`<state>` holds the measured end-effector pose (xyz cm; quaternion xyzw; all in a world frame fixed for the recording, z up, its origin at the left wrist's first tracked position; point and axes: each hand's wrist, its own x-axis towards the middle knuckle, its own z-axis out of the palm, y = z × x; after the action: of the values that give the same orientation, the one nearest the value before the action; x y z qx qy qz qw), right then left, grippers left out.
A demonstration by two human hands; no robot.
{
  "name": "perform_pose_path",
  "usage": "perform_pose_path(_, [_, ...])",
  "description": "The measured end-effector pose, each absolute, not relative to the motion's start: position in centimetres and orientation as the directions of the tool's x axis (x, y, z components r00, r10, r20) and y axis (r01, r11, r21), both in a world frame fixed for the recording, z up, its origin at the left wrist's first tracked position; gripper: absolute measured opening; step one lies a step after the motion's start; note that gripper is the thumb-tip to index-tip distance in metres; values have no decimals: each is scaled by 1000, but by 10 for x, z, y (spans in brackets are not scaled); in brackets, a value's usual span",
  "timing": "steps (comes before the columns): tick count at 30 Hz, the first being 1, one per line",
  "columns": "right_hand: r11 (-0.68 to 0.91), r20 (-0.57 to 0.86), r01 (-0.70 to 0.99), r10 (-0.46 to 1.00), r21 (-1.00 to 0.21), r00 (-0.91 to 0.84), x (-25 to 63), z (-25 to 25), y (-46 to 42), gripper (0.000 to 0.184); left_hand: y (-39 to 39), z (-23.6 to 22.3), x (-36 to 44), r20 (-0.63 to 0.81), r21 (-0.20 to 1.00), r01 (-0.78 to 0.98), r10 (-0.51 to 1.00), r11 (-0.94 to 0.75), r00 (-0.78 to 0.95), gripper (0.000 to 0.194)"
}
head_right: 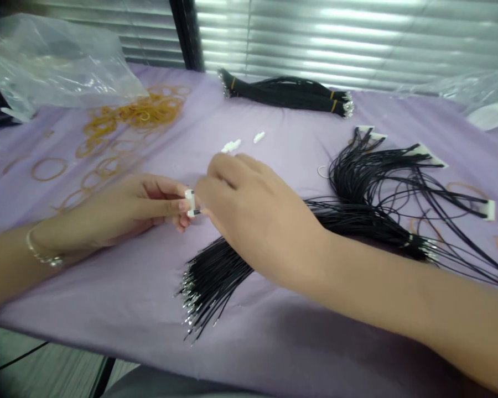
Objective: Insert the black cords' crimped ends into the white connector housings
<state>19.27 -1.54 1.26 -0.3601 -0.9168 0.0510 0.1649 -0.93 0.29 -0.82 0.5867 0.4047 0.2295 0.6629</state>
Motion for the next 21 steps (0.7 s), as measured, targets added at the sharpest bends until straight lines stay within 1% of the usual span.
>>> perform_pose_path(1, [746, 187, 632, 665, -209, -723, 194, 13, -17, 14, 4, -8, -10, -263, 965, 166, 780, 205, 567, 14])
perform_pose_path(3, [747, 28, 616, 641, -251, -767, 196, 10, -18, 13, 4, -8, -11, -272, 961, 199, 771, 190, 576, 14])
perform_pose_path(4, [747, -14, 607, 628, -271, -778, 197, 8, -18, 13, 4, -8, -11, -275, 959, 219, 766, 178, 581, 14])
perform_pose_path(5, [751, -25, 598, 617, -281, -787, 198, 5, -18, 13, 4, -7, -11, -274, 958, 233, 764, 166, 584, 14])
perform_pose_path(7, [782, -1, 559, 581, -276, -814, 200, 0, -17, 14, 4, -7, -11, -267, 959, 243, 763, 148, 589, 14])
perform_pose_path(9, [811, 35, 533, 556, -241, -830, 203, -3, -18, 14, 4, -8, -11, -266, 958, 248, 765, 143, 586, 15])
perform_pose_path(11, [815, 46, 550, 566, -186, -823, 204, -3, -19, 15, 4, -8, -11, -273, 955, 257, 767, 146, 581, 16])
perform_pose_path(14, [802, 2, 582, 588, -136, -809, 206, -2, -20, 17, 5, -9, -11, -275, 954, 261, 765, 145, 583, 17])
perform_pose_path(18, [791, -49, 573, 577, -214, -815, 206, -1, -18, 16, 5, -8, -12, -280, 954, 259, 766, 153, 578, 16])
perform_pose_path(21, [728, -48, 626, 640, -278, -766, 205, 4, -17, 16, 4, -7, -12, -300, 949, 260, 756, 177, 581, 18])
